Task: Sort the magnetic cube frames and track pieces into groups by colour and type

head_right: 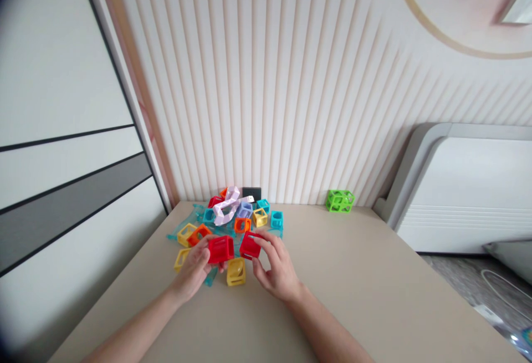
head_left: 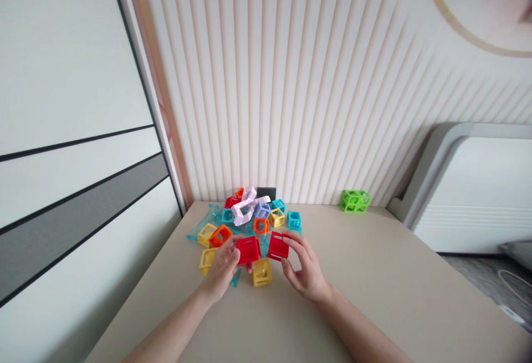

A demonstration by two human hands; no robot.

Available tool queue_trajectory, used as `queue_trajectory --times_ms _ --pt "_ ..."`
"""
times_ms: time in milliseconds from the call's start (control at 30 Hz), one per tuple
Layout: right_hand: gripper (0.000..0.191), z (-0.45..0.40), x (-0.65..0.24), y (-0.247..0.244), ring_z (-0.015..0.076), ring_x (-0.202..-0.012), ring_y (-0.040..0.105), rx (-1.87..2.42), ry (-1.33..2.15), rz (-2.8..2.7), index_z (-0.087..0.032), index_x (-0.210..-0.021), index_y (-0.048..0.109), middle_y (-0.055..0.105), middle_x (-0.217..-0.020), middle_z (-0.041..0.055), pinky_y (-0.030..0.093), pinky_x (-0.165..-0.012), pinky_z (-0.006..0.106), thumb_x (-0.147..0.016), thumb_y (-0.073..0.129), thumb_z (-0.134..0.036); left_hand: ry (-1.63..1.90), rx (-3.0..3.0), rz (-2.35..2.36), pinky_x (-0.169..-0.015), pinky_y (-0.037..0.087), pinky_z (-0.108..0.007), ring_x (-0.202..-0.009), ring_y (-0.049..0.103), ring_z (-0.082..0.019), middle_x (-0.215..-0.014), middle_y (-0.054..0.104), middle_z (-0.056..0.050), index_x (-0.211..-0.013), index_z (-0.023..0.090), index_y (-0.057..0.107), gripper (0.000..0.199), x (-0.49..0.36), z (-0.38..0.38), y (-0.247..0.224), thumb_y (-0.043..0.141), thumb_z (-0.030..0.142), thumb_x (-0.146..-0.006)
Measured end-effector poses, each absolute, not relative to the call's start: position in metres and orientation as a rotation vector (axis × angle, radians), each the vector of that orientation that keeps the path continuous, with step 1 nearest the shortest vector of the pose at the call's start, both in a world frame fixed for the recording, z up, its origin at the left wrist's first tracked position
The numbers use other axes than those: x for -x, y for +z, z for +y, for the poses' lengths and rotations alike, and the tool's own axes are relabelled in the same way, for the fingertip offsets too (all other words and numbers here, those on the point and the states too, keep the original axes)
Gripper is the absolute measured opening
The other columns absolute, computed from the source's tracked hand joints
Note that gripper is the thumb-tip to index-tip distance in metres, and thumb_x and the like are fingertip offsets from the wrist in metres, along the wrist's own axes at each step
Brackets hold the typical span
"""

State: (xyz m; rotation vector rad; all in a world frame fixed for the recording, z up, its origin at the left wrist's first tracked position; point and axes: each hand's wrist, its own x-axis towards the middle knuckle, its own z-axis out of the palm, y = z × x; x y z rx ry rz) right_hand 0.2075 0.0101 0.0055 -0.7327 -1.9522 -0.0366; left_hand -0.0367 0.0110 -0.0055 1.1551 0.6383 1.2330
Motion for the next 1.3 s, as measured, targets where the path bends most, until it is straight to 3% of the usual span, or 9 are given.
queue_trajectory --times_ms 200,667,833,1000,1133,1200,1300 --pt "0.048 0.008 -0.208 0.007 0.0269 -0.112 0.065 0.660 -0.202 -2.052 -0.020 -0.135 0.048 0.062 -0.126 0.0181 0.058 -0.089 0.041 -0.088 0.057 -0.013 1.202 -1.149 0.621 -0.058 0.050 -0.030 -0.071 0.070 -0.022 -0.087 0.073 -0.006 -0.115 0.020 0.058 0.053 0.036 0.011 -0.006 0.067 0.062 -0.084" --pt "0.050 0.006 -0.209 0.009 0.0268 -0.113 0.064 0.542 -0.253 -2.180 -0.021 -0.135 0.046 0.061 -0.128 0.0184 0.055 -0.093 0.043 -0.086 0.054 -0.012 1.152 -1.197 0.650 -0.058 0.051 -0.028 -0.062 0.065 -0.016 -0.088 0.070 -0.004 -0.119 0.019 0.058 0.049 0.037 0.009 -0.009 0.064 0.058 -0.089" --pt "0.048 0.007 -0.208 0.007 0.0262 -0.116 0.064 0.570 -0.236 -2.172 -0.022 -0.137 0.045 0.062 -0.128 0.0180 0.055 -0.093 0.040 -0.091 0.055 -0.016 1.193 -1.222 0.523 -0.063 0.053 -0.029 -0.072 0.066 -0.017 -0.107 0.069 -0.009 -0.134 0.023 0.053 0.063 0.038 0.009 -0.010 0.069 0.059 -0.085" --pt "0.042 0.009 -0.208 0.003 0.0253 -0.116 0.065 0.631 -0.233 -2.103 -0.022 -0.135 0.048 0.062 -0.128 0.0179 0.057 -0.091 0.038 -0.095 0.059 -0.021 1.241 -1.205 0.520 -0.079 0.055 -0.033 -0.103 0.066 -0.027 -0.132 0.062 -0.015 -0.149 0.028 0.041 0.092 0.035 0.010 -0.009 0.084 0.055 -0.072" --pt "0.038 0.007 -0.206 0.004 0.0245 -0.108 0.067 0.593 -0.294 -2.061 -0.025 -0.130 0.053 0.067 -0.122 0.0140 0.057 -0.088 0.039 -0.094 0.065 -0.021 1.215 -1.158 0.588 -0.086 0.055 -0.035 -0.114 0.064 -0.030 -0.131 0.064 -0.015 -0.144 0.025 0.049 0.077 0.032 0.011 -0.008 0.081 0.049 -0.078" --pt "0.037 0.004 -0.204 0.006 0.0244 -0.110 0.066 0.556 -0.328 -2.059 -0.026 -0.129 0.055 0.068 -0.123 0.0124 0.057 -0.090 0.041 -0.094 0.065 -0.019 1.183 -1.140 0.576 -0.084 0.055 -0.035 -0.109 0.066 -0.028 -0.126 0.068 -0.014 -0.136 0.024 0.055 0.067 0.031 0.010 -0.007 0.080 0.047 -0.079" --pt "0.035 -0.002 -0.199 0.012 0.0247 -0.116 0.063 0.468 -0.408 -2.102 -0.024 -0.128 0.059 0.070 -0.121 0.0117 0.055 -0.094 0.043 -0.095 0.062 -0.015 1.132 -1.094 0.532 -0.075 0.056 -0.032 -0.092 0.070 -0.024 -0.117 0.071 -0.011 -0.133 0.025 0.056 0.067 0.030 0.007 -0.007 0.082 0.048 -0.077"
